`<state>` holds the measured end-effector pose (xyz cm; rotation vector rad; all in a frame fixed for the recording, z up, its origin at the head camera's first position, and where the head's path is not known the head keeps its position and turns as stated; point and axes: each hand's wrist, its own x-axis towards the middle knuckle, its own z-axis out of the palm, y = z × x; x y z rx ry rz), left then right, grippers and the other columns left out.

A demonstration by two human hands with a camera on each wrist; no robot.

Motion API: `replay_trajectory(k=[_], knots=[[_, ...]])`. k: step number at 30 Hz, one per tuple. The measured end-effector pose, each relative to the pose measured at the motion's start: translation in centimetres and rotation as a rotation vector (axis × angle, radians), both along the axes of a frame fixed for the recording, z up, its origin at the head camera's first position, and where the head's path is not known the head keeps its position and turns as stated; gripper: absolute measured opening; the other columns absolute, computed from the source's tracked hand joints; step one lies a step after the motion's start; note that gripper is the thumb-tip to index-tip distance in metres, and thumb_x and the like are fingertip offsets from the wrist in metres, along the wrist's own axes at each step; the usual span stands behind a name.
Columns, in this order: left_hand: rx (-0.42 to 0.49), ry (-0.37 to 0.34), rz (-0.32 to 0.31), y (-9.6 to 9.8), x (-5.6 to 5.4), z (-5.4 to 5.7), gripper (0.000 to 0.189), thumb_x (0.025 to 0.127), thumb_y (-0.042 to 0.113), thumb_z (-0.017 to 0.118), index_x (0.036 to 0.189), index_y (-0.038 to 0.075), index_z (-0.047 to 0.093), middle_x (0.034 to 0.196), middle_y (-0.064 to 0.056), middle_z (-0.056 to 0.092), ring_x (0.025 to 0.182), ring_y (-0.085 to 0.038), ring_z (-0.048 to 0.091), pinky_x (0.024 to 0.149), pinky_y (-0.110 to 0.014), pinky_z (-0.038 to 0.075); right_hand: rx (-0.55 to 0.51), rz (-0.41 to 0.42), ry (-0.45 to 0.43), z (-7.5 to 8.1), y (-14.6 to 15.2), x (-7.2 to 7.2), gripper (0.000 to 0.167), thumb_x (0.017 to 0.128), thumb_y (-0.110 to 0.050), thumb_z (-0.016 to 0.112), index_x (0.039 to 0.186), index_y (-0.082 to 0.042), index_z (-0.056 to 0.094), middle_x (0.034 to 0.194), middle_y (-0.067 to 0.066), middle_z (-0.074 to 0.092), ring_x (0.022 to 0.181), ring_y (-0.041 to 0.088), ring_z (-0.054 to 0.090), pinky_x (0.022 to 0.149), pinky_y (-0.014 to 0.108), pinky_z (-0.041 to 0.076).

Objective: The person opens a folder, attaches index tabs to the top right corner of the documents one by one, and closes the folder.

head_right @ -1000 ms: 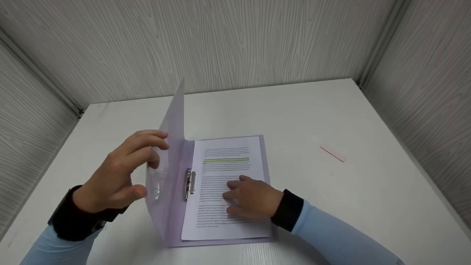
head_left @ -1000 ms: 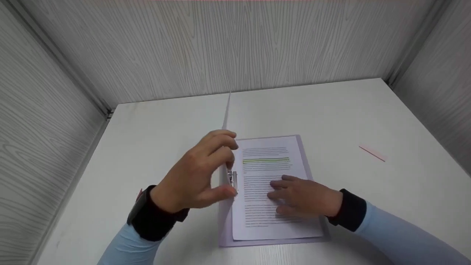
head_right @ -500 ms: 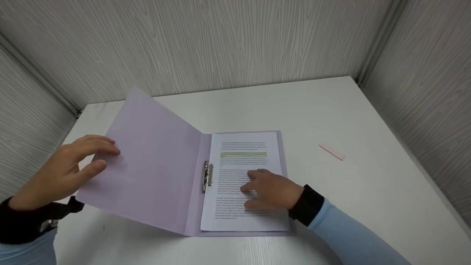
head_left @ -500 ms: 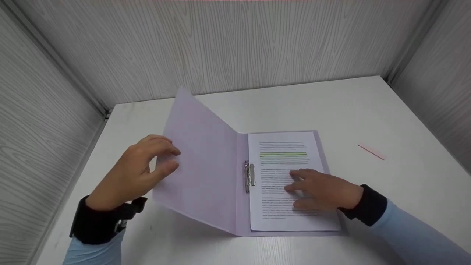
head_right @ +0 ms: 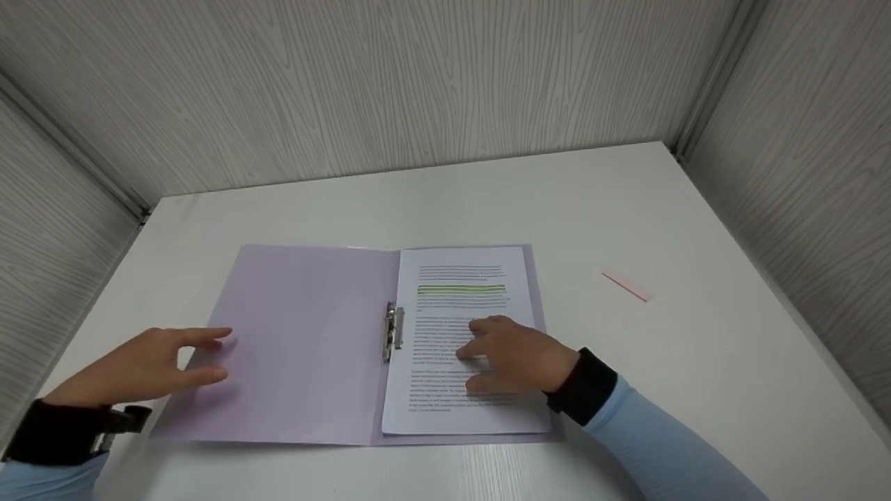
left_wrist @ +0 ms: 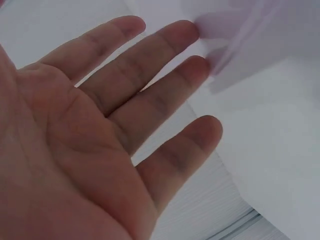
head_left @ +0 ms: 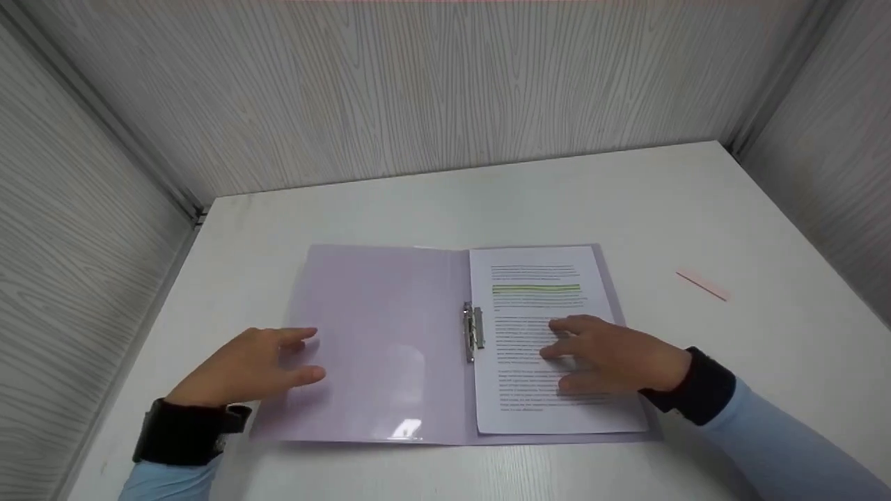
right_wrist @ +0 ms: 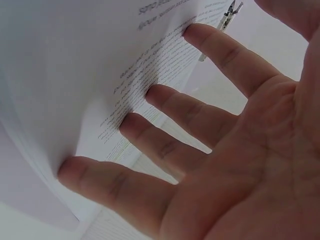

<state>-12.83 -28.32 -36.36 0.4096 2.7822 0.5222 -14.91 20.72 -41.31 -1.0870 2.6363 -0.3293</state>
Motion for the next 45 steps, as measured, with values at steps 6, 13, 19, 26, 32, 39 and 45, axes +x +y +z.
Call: replay_trajectory(k=[6,13,19,26,32,39,45], knots=[[-0.246,0.096,-0.023,5.2,-0.1,-2.4,0.072,0.074,0.052,0.077,0.123,0.002,0.06,0.093,-0.016,0.064,0.085,-0.03,0.061,0.075,-0.047,0.05,0.005,0.004,-0.007,-0.2,-0.5,0.1,0.054,0.087,-0.045,0.067,0.134,-0.02,0.059,0.144,0.014,0.045,0.134,0.035,0.037,0.102,0.049,0.039],[-0.302,0.246,-0.189,14.0,0.6,-4.2,0.055,0.076,0.042,0.075,0.112,0.003,0.061,0.093,-0.013,0.055,0.084,-0.03,0.051,0.063,-0.044,0.05,-0.018,0.034,0.002,-0.7,-1.5,0.0,0.058,0.087,-0.044,0.066,0.138,-0.019,0.054,0.148,0.015,0.04,0.137,0.04,0.031,0.105,0.053,0.034],[-0.284,0.27,-0.153,18.5,0.5,-4.4,0.042,0.086,0.036,0.067,0.106,0.0,0.063,0.084,-0.012,0.054,0.075,-0.028,0.05,0.059,-0.041,0.047,-0.102,0.055,0.007,-1.2,-1.6,0.1,0.058,0.088,-0.041,0.067,0.138,-0.016,0.054,0.148,0.016,0.04,0.138,0.041,0.029,0.105,0.055,0.033],[-0.29,0.311,-0.153,19.9,0.2,-3.6,0.039,0.086,0.04,0.068,0.089,0.001,0.067,0.071,-0.009,0.054,0.064,-0.023,0.05,0.056,-0.038,0.046,-0.084,0.023,0.003,-1.9,-1.4,0.3,0.059,0.089,-0.045,0.064,0.141,-0.02,0.051,0.151,0.013,0.035,0.141,0.038,0.025,0.106,0.054,0.031],[-0.292,0.312,-0.162,19.6,0.0,-3.5,0.041,0.085,0.041,0.07,0.095,0.001,0.069,0.071,-0.01,0.057,0.062,-0.022,0.05,0.055,-0.036,0.047,-0.06,0.013,-0.03,-1.6,-2.0,0.0,0.063,0.089,-0.045,0.064,0.144,-0.02,0.047,0.153,0.012,0.032,0.143,0.034,0.022,0.109,0.052,0.029],[-0.273,0.427,-0.21,19.7,0.3,-3.4,0.042,0.088,0.04,0.066,0.101,0.0,0.067,0.08,-0.011,0.063,0.068,-0.021,0.056,0.059,-0.034,0.05,-0.037,0.026,-0.05,-1.2,-3.2,-0.9,0.067,0.089,-0.049,0.063,0.146,-0.021,0.042,0.155,0.01,0.029,0.143,0.03,0.023,0.109,0.048,0.03],[-0.164,0.615,-0.305,21.1,1.1,-2.8,0.034,0.09,0.038,0.065,0.093,0.004,0.068,0.076,-0.006,0.063,0.069,-0.019,0.06,0.057,-0.031,0.049,-0.055,-0.18,-0.049,1.5,0.1,-2.5,0.069,0.091,-0.053,0.058,0.147,-0.017,0.04,0.151,0.01,0.036,0.137,0.031,0.035,0.104,0.051,0.037]])
